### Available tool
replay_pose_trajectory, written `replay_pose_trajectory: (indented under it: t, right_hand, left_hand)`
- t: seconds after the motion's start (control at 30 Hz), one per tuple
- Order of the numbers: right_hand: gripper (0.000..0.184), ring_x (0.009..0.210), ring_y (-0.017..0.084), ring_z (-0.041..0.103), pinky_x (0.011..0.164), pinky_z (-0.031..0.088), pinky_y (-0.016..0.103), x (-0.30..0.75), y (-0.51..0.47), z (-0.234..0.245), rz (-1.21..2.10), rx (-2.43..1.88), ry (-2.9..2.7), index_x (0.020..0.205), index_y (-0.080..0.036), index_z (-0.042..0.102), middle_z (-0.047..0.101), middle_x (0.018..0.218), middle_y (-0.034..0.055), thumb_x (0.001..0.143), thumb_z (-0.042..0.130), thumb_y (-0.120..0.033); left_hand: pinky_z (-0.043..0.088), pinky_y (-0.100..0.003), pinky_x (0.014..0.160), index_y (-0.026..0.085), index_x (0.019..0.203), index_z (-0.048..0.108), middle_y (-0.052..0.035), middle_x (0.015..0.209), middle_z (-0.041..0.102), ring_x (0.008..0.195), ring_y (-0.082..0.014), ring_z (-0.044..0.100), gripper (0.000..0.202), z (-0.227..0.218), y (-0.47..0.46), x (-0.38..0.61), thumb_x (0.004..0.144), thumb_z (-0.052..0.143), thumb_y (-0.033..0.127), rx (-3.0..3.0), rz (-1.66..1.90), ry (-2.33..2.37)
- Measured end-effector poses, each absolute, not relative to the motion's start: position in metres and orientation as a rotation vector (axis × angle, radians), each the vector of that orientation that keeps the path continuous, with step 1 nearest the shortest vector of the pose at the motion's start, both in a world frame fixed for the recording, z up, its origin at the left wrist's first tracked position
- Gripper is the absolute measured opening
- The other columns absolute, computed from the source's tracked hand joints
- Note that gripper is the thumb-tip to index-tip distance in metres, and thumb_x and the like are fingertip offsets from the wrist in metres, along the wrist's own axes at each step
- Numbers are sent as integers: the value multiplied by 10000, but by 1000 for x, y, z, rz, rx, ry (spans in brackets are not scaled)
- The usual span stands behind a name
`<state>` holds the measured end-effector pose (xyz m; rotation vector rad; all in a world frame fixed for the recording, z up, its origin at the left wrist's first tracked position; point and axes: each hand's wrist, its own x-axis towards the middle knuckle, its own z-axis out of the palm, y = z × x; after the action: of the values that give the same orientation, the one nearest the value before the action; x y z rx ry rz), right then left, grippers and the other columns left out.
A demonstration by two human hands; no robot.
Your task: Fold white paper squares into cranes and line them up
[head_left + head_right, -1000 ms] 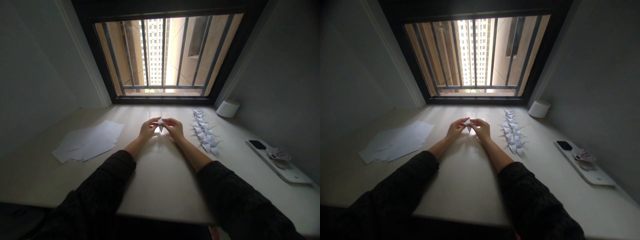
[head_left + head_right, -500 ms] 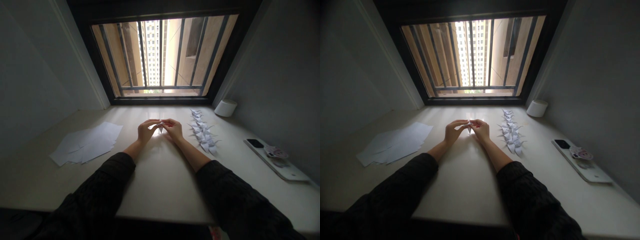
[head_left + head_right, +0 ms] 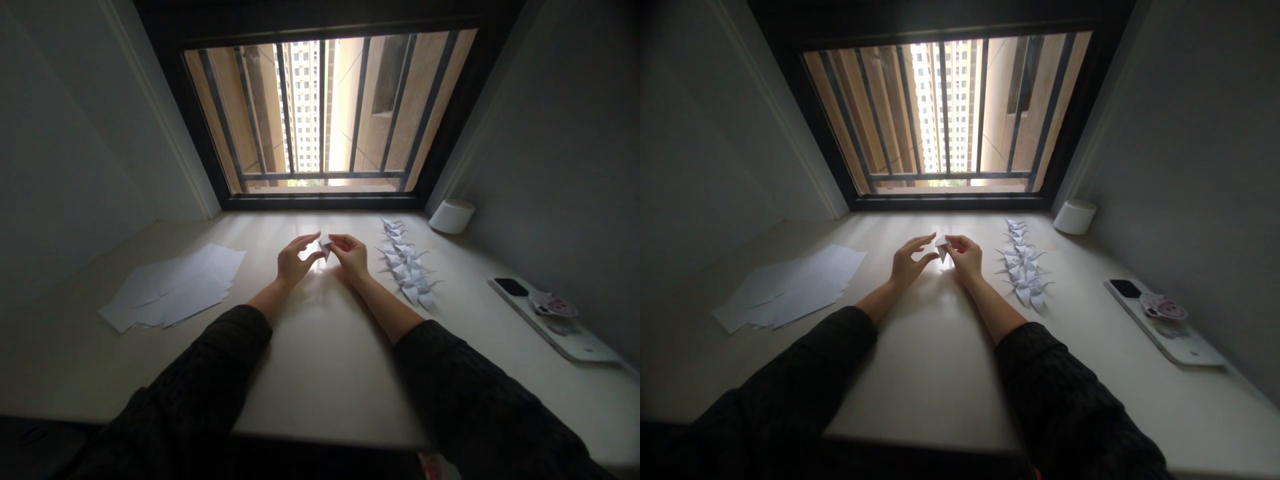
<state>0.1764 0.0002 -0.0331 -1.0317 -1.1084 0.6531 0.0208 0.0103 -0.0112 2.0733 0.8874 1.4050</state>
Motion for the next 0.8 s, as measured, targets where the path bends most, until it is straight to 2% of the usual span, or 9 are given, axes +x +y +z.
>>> replay_pose_trajectory:
  t: [0.07, 0.13, 0.23, 0.33, 0.57, 0.8]
  right_hand:
    - [359, 811, 199, 671, 792, 533, 354, 175, 0, -31, 683, -989, -1081, 932, -179, 672, 710, 893, 75, 634, 735, -368]
    - [389, 781, 191, 668, 763, 541, 357, 173, -1, -29, 725, -968, -1081, 965, -185, 657, 696, 893, 70, 638, 730, -383]
    - [381, 725, 179, 660, 701, 554, 352, 170, -3, -26, 771, -931, -1087, 958, -189, 651, 663, 876, 54, 637, 729, -380]
    - [358, 690, 164, 648, 646, 558, 331, 168, -5, -25, 791, -896, -1103, 952, -201, 650, 637, 844, 28, 636, 724, -352]
    - [305, 669, 130, 609, 613, 535, 282, 168, -5, -26, 796, -905, -1177, 949, -212, 687, 665, 935, 44, 666, 674, -324]
    - [263, 848, 167, 606, 666, 551, 275, 171, -6, -26, 758, -968, -1245, 916, -235, 716, 617, 1078, 54, 668, 669, -309]
  left_hand:
    - [498, -347, 835, 256, 1235, 552, -80, 1169, 631, 1016, -220, 608, 621, -13, 14, 21, 659, 738, 394, 1941, 1328, 910]
    - [506, -337, 792, 210, 1256, 533, -91, 1087, 668, 946, -219, 632, 657, -15, 17, 22, 666, 721, 428, 1778, 1224, 911]
    - [502, -290, 685, 135, 1065, 663, -80, 895, 708, 799, -201, 647, 506, -16, 18, 23, 713, 647, 498, 1666, 1047, 870]
    - [478, -260, 637, 117, 838, 720, -68, 789, 706, 722, -182, 639, 433, -14, 17, 23, 705, 636, 521, 1662, 1006, 830]
    - [483, -288, 702, 135, 843, 724, -81, 806, 713, 744, -185, 651, 376, -17, 21, 22, 704, 655, 478, 1613, 1038, 780]
    - [486, -293, 691, 133, 888, 716, -77, 804, 712, 738, -183, 647, 366, -23, 26, 21, 712, 651, 447, 1623, 1089, 732]
